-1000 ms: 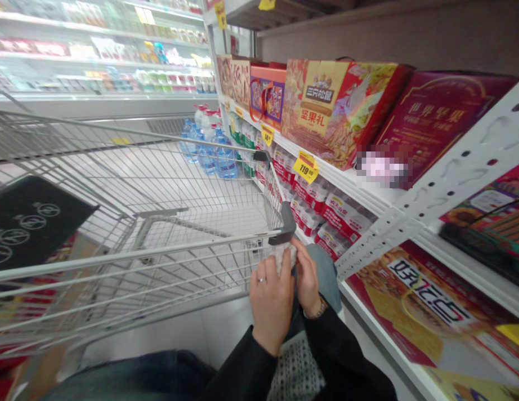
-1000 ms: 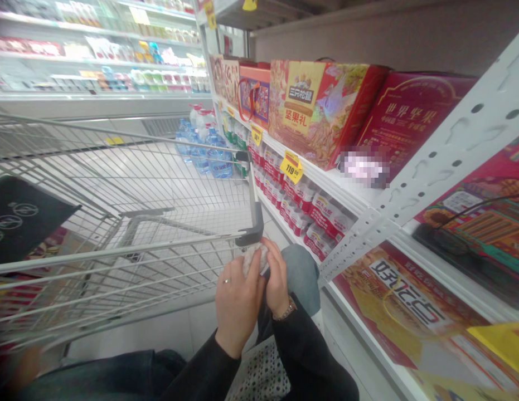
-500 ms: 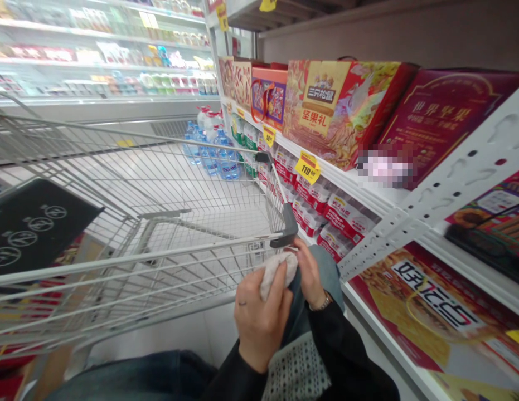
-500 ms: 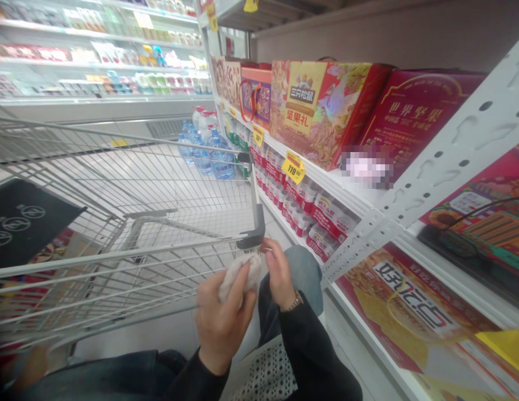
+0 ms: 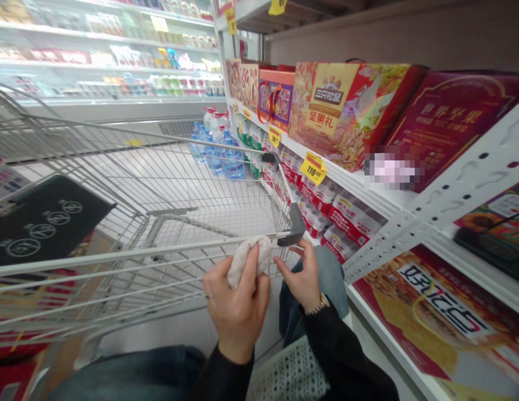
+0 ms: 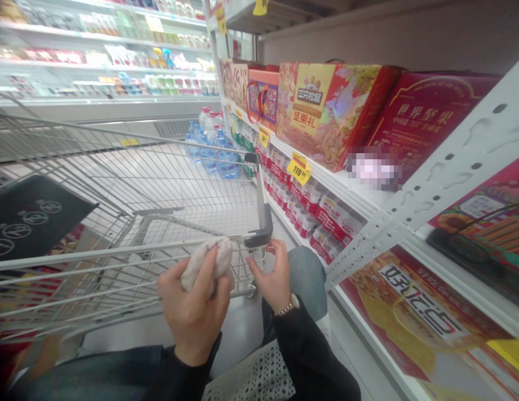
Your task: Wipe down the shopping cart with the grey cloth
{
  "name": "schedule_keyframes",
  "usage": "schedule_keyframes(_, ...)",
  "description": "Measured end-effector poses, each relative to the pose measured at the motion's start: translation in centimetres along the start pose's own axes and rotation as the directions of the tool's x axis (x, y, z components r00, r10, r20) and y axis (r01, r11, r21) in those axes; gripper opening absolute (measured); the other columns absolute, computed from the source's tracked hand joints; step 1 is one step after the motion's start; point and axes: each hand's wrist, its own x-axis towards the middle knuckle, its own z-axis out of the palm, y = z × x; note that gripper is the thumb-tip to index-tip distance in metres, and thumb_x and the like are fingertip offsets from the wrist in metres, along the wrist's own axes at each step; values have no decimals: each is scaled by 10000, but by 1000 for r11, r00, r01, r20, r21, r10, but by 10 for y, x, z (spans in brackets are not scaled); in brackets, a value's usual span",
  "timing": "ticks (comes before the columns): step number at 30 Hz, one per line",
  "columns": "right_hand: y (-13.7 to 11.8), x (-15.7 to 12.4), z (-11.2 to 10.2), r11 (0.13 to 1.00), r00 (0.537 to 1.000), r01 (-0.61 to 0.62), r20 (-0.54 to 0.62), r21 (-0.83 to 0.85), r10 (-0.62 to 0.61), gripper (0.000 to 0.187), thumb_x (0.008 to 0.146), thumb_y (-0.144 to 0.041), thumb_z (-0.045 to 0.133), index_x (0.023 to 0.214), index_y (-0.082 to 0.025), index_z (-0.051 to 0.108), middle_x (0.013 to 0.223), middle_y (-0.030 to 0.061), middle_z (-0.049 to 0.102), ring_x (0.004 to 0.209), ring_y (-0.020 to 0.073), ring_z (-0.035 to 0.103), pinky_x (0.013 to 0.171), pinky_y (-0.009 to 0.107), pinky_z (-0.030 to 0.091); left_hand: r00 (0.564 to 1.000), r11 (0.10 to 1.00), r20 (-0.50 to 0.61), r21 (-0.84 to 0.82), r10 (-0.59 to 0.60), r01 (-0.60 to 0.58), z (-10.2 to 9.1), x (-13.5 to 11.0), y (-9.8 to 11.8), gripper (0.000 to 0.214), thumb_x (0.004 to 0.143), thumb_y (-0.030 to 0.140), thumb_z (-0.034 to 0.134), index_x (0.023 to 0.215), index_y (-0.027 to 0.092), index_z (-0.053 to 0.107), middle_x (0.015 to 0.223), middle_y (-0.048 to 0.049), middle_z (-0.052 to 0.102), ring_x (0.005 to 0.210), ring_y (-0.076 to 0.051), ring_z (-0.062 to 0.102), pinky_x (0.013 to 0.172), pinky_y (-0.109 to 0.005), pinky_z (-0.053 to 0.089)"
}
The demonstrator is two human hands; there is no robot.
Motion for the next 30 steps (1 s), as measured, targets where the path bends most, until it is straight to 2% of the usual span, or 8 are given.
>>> schedule_keyframes(7, 1, 2, 1, 999, 1000, 17, 8, -45, -16, 439, 840, -284, 725, 1234, -236, 539, 1173, 74, 603, 1053, 213, 615, 933, 412, 560, 997, 998, 71, 39, 38, -41, 5, -5, 1, 532, 793, 170, 738, 1308, 274, 654, 1159, -130, 511, 1085, -255, 546, 934, -399, 511)
schedule_keyframes(15, 3, 0, 4, 996, 999, 29, -27, -84, -31, 450, 829, -281, 716, 1239, -221, 540, 1154, 79, 602, 1021, 214, 599, 919, 411, 558, 996, 996, -58, 62, -65, 68, -7, -3, -18, 554, 775, 169, 746, 1316, 227, 644, 1147, -134, 560, 1064, -245, 556, 937, -406, 522)
schedule_keyframes(18, 3, -2, 6, 995, 998, 21, -60, -100, -27, 440, 826, -270, 712, 1226, -218, 538, 1143, 79, 596, 1018, 219, 587, 924, 419, 548, 998, 997, -26, 60, -54, 56, -3, -6, -11, 531, 787, 173, 738, 1307, 234, 650, 1137, -125, 543, 1056, -230, 552, 925, -387, 524)
schedule_keyframes(23, -4, -1, 5, 982, 997, 76, -11, -171, -79, 402, 872, -263, 665, 1251, -226, 537, 1126, 90, 592, 1044, 242, 576, 922, 436, 543, 999, 1000, 39, 21, -18, 17, 6, -8, 1, 503, 795, 164, 732, 1284, 265, 668, 1136, -116, 528, 1059, -226, 556, 894, -357, 528)
schedule_keyframes(30, -2, 6, 2, 983, 994, 77, -60, -166, -88, 336, 848, -247, 683, 1162, -226, 567, 1077, 76, 600, 990, 231, 587, 886, 424, 552, 990, 991, -97, 80, -102, 110, -11, -1, -29, 550, 771, 190, 750, 1312, 209, 649, 1152, -135, 556, 1066, -253, 567, 906, -392, 536)
